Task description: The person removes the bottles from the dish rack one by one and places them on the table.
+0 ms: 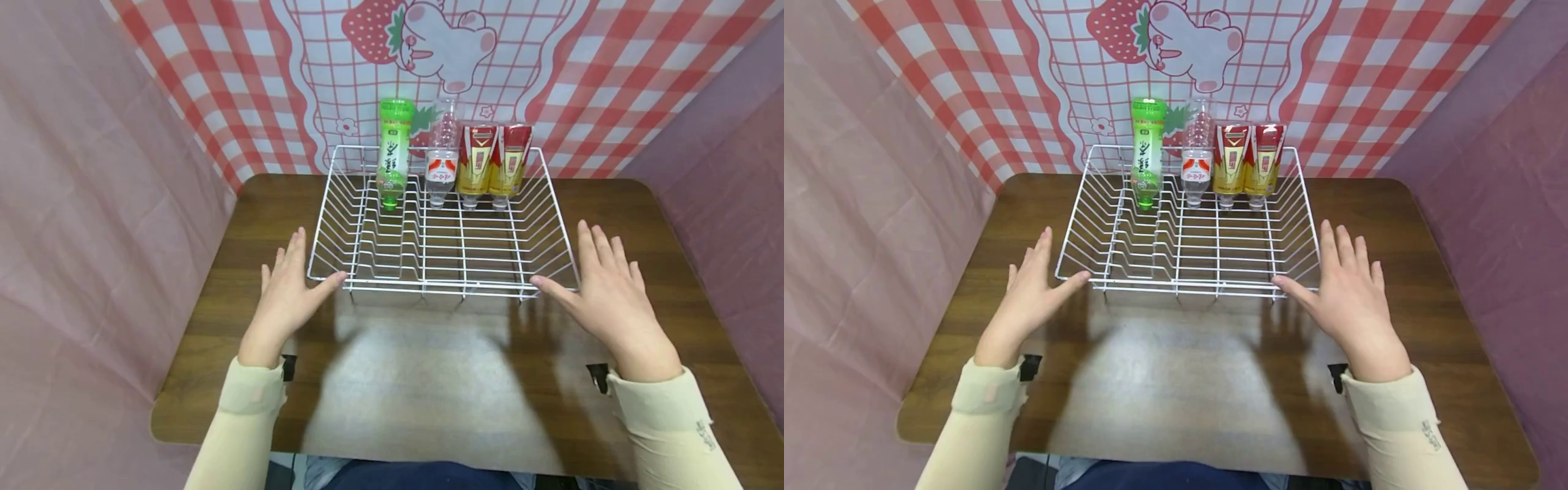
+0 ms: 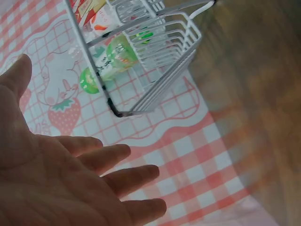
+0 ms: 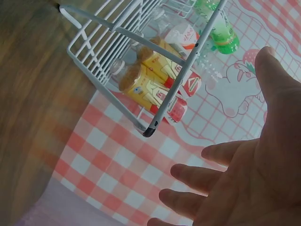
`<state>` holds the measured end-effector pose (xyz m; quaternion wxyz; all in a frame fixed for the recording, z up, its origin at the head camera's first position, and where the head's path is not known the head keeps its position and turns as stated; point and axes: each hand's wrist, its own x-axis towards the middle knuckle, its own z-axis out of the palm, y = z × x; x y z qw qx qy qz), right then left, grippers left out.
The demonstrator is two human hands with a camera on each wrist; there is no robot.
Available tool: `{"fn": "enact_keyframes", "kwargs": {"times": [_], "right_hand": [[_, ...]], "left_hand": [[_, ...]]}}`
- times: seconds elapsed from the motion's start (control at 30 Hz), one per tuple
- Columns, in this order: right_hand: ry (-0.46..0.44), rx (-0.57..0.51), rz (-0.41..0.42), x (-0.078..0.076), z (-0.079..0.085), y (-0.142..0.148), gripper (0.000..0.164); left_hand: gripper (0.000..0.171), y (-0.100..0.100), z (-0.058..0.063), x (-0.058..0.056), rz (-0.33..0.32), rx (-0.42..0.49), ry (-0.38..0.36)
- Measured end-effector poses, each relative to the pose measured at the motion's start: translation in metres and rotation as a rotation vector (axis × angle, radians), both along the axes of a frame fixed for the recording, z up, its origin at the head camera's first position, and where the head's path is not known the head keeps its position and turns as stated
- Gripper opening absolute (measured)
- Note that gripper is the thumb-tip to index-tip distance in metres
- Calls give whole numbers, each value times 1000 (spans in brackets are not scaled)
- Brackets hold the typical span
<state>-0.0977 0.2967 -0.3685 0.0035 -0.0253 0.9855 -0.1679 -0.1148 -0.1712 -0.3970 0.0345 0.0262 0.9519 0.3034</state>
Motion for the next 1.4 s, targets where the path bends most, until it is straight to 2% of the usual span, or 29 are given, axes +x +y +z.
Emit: {"fn": "enact_keyframes", "kwargs": {"times": [0.43, 0.63, 0.93, 1.4], "right_hand": [[-3, -40, -12, 2, -3, 6, 112], [-8, -59, -10, 0, -4, 8, 112], [-5, -87, -7, -1, -5, 10, 112], [-20, -154, 12, -4, -6, 13, 111]], "left_hand": [[117, -4, -26, -12, -25, 173, -84], [114, -6, -34, -14, -39, 214, -114], [107, -11, -47, -20, -29, 315, -70], [109, -11, -51, -23, -30, 336, -45]]}}
